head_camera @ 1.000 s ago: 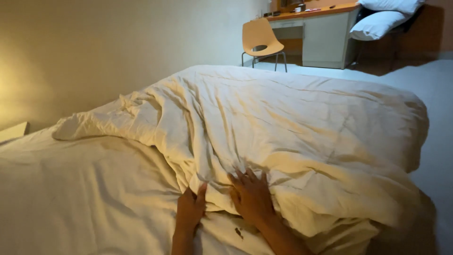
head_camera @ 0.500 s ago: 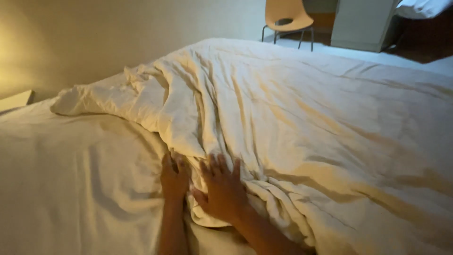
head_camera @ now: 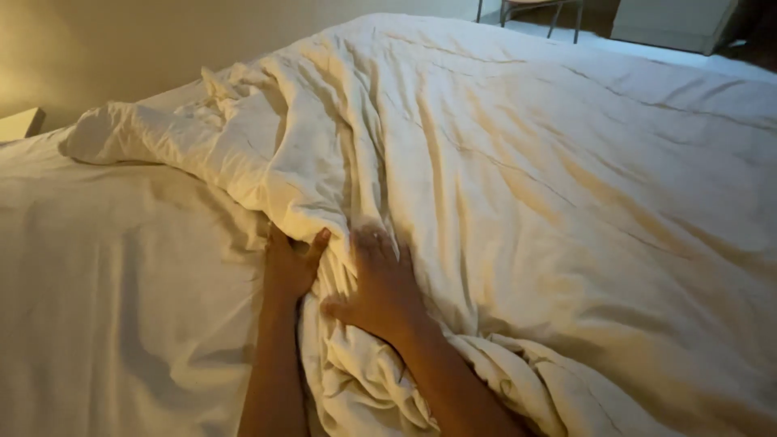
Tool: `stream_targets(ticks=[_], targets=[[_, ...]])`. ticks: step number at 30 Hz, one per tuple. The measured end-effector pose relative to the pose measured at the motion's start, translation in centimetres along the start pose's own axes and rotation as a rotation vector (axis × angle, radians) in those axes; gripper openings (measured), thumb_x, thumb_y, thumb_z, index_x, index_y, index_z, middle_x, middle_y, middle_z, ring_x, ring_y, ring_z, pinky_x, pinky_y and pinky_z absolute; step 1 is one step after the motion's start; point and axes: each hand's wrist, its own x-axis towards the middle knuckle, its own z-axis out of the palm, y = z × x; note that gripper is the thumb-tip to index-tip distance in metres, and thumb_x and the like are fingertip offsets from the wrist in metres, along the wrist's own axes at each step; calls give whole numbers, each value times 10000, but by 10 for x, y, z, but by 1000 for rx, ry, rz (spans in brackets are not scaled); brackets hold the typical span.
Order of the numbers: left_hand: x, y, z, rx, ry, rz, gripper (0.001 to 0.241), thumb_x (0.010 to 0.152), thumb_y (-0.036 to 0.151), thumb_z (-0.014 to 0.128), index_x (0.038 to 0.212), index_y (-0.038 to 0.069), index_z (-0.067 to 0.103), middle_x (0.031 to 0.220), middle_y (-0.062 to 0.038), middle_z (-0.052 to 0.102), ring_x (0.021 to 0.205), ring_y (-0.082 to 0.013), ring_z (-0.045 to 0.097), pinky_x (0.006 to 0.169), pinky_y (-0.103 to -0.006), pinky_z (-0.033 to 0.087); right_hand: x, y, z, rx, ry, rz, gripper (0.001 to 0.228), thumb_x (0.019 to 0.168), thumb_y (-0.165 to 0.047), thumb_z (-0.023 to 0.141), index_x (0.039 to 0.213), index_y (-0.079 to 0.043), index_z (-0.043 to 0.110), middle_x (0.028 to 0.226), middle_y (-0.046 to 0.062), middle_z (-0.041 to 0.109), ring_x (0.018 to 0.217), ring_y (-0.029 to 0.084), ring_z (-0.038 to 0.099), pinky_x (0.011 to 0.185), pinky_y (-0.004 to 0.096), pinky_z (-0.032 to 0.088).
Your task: The person smooths and folds a white duvet on a bed. They repeatedly pull, bunch, and smooth the duvet with both hands, working from the center toward the edges of the mattress.
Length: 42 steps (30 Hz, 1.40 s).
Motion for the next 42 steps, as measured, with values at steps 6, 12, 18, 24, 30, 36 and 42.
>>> stream_targets(ticks=[6, 12, 18, 24, 30, 36, 42], targets=[[0, -6, 3, 75, -16, -22, 892, 852, 591, 762, 1466, 12, 473, 1402, -258, 614, 1298, -459, 569, 1086, -543, 429, -3, 0, 9, -40, -11, 43, 1112, 672, -555, 821, 1506, 22, 365, 1569, 250, 375, 1470, 406, 316, 1189, 616, 162], [-1, -5, 4, 57, -18, -75, 915, 843, 614, 752, 1475, 16, 469, 1358, -269, 628, 1246, -471, 586, 1034, -547, 453, 0, 6, 12, -41, 7, 3, 1080, 701, -571, 809, 1507, 7, 382, 1556, 225, 416, 1465, 408, 336, 1185, 619, 203], [-9, 12, -4, -25, -9, -88, 842, 832, 602, 770, 1403, 32, 531, 1290, -236, 694, 1207, -421, 655, 994, -504, 516, -4, -2, 11, -93, 63, 36, 1155, 695, -700, 763, 1553, -47, 352, 1565, 217, 412, 1424, 470, 367, 1153, 684, 225], [-1, -5, 11, -76, -27, -94, 956, 767, 655, 779, 1357, -49, 515, 1274, -268, 669, 1189, -412, 655, 971, -484, 528, 4, -5, 14, -276, 82, 72, 1257, 617, -815, 756, 1595, -190, 272, 1621, 208, 311, 1393, 569, 293, 1035, 820, 182], [-22, 24, 1, 340, -90, -299, 1149, 761, 821, 597, 1433, -98, 439, 1484, -274, 509, 1434, -388, 455, 1204, -458, 339, 6, -1, 20, -321, 18, 122, 1254, 639, -751, 762, 1623, -206, 210, 1660, 185, 258, 1377, 575, 276, 1008, 781, 232], [-45, -32, 46, 431, 25, -100, 894, 1045, 629, 391, 1523, -125, 362, 1598, -307, 400, 1532, -415, 332, 1267, -503, 212, 45, -11, 12, -316, -26, 132, 1239, 671, -742, 743, 1580, -111, 184, 1624, 197, 260, 1440, 485, 268, 1056, 804, 145], [3, -26, 5, 420, -141, -122, 894, 971, 606, 430, 1550, -68, 337, 1631, -283, 315, 1544, -399, 237, 1254, -535, 124, 106, 18, 60, -125, 138, -39, 1044, 787, -674, 698, 1594, -157, 283, 1611, 171, 360, 1498, 397, 293, 1150, 735, 110]])
